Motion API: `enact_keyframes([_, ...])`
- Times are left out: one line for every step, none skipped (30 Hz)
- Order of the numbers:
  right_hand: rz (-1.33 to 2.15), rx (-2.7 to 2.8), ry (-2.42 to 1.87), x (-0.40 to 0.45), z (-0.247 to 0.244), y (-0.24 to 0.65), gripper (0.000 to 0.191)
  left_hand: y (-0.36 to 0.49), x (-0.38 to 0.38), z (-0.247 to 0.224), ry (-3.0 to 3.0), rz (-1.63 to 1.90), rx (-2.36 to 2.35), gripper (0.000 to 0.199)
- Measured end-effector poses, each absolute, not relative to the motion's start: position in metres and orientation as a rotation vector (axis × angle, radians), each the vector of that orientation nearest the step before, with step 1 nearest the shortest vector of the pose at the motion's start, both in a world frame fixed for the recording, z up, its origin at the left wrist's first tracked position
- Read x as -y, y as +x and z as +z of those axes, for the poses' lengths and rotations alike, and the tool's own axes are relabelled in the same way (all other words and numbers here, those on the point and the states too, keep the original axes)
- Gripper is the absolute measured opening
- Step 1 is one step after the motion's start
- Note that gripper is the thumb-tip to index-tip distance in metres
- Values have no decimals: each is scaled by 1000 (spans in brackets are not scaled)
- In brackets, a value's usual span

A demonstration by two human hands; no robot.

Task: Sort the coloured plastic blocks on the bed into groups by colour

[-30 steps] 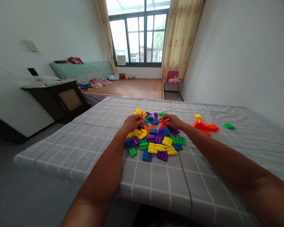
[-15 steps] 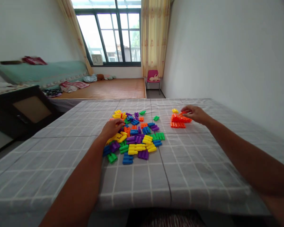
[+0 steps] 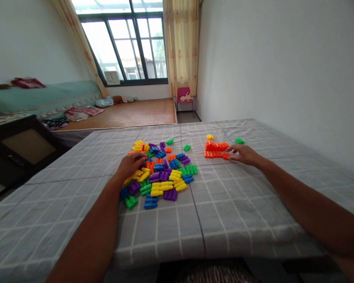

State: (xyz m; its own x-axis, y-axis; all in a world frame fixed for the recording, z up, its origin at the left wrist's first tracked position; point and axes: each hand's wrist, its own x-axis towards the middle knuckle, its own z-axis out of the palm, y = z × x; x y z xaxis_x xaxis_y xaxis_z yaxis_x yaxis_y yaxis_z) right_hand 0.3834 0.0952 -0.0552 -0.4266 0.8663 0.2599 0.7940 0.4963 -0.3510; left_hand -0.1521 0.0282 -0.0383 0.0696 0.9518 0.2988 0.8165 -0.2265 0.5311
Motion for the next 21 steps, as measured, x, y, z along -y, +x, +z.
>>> enact_keyframes([271,2332,-1395,-95,-56,384,22,-152,-29,-38,2133,884,-1787,36])
enact_keyframes([289,2325,-1403,-94,-57,384,19,-152,-29,-39,2146,877,-1778,35])
enact_keyframes([295,2319,-1400,-94,-57,384,17,-153,-29,-39,2157,872,-1773,35])
enact_keyframes([290,2316,-1392,-94,-57,384,16,-153,-29,-39,2166,864,-1769,35])
enact_keyframes([270,2306,-1391,-95,-56,383,16,-153,-29,-39,2170,859,-1771,35])
enact_keyframes([230,2281,-1406,-97,-54,383,17,-153,-29,-39,2171,856,-1777,35])
enact_keyframes([176,2241,-1439,-100,-51,384,19,-153,-29,-39,2170,852,-1784,35])
enact_keyframes([118,2187,-1489,-104,-49,385,21,-152,-28,-39,2168,847,-1790,35])
enact_keyframes([65,2124,-1552,-109,-47,386,23,-152,-28,-39,2169,841,-1794,35])
enact_keyframes([31,2064,-1620,-114,-46,388,25,-152,-28,-39,2172,835,-1795,36])
enact_keyframes([34,2019,-1685,-120,-45,388,26,-152,-28,-39,2180,831,-1792,36])
enact_keyframes([80,1995,-1744,-125,-45,388,28,-152,-28,-39,2191,824,-1784,37])
enact_keyframes([158,1984,-1798,-130,-46,387,30,-153,-29,-39,2201,820,-1775,38])
enact_keyframes([246,1975,-1841,-135,-48,386,32,-153,-29,-39,2209,818,-1768,38])
enact_keyframes([323,1967,-1870,-139,-49,384,33,-153,-29,-39,2215,818,-1762,38])
enact_keyframes([374,1959,-1885,-142,-51,381,34,-153,-29,-39,2217,820,-1757,38])
enact_keyframes([395,1953,-1888,-145,-52,379,34,-153,-29,-40,2216,826,-1757,37])
enact_keyframes([388,1954,-1882,-147,-53,377,34,-153,-29,-40,2213,833,-1759,37])
enact_keyframes([366,1963,-1870,-148,-54,375,33,-153,-29,-40,2210,838,-1763,36])
enact_keyframes([342,1977,-1854,-149,-54,373,32,-153,-29,-40,2206,840,-1767,36])
enact_keyframes([327,1993,-1838,-150,-54,372,31,-152,-29,-39,2204,840,-1772,36])
